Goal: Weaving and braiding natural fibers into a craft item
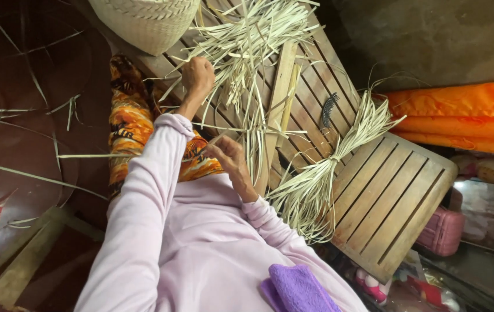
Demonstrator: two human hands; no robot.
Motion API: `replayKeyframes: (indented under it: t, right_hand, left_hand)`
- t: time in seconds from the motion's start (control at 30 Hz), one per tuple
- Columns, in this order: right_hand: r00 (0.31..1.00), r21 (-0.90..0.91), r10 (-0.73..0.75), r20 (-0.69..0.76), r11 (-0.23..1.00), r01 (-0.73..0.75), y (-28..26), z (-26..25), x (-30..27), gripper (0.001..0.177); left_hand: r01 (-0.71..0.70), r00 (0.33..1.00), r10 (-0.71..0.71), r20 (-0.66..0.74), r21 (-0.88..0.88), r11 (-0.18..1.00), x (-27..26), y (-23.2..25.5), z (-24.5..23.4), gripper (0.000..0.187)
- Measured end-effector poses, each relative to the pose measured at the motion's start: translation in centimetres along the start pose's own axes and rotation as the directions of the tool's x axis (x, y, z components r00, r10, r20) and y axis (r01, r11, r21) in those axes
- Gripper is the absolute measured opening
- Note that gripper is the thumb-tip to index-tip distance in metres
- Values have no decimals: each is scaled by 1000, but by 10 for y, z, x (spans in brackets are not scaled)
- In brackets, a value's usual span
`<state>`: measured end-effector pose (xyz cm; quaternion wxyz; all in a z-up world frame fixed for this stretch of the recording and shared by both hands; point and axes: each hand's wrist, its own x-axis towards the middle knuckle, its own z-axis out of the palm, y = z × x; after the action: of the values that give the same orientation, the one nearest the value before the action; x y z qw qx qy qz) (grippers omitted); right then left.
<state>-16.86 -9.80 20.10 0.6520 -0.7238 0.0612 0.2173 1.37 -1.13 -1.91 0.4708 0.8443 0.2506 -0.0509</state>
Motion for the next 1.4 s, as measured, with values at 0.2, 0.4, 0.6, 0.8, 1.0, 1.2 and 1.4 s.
replayKeyframes:
  t: [0.2, 0.4, 0.6, 0.8, 1.0, 1.2, 1.4]
  right_hand:
    - [1000, 80, -2, -26, 997, 4, 20, -11, 11, 15]
    - [997, 108, -31, -73, 993, 38, 31, -19, 17, 16]
    - [983, 53, -65, -172, 996, 75, 35, -23, 25, 20]
    - [967, 16, -95, -237, 995, 101, 42, -15, 32, 18]
    - [984, 156, -85, -158, 982, 110, 25, 0, 15, 23]
    - [971, 228, -108, -211, 961, 156, 28, 6, 13, 13]
    - [992, 368, -23, -127, 927, 69, 29, -12, 27, 21]
  left_hand:
    - [229, 967, -179, 184, -303, 925, 5, -21, 14, 12]
    - [215, 966, -121, 231, -446, 869, -4, -25, 8, 9]
    - [163, 946, -15, 324, -437, 885, -84, 15, -79, 15]
    - [61, 936, 76, 344, -370, 927, -177, 19, -114, 23]
    - [43, 958, 79, 275, -413, 910, -204, -19, -86, 18]
    - [-61, 964, 194, 180, -562, 825, -211, -35, -76, 9]
    - [-72, 949, 234, 212, -578, 813, -225, -49, -100, 7]
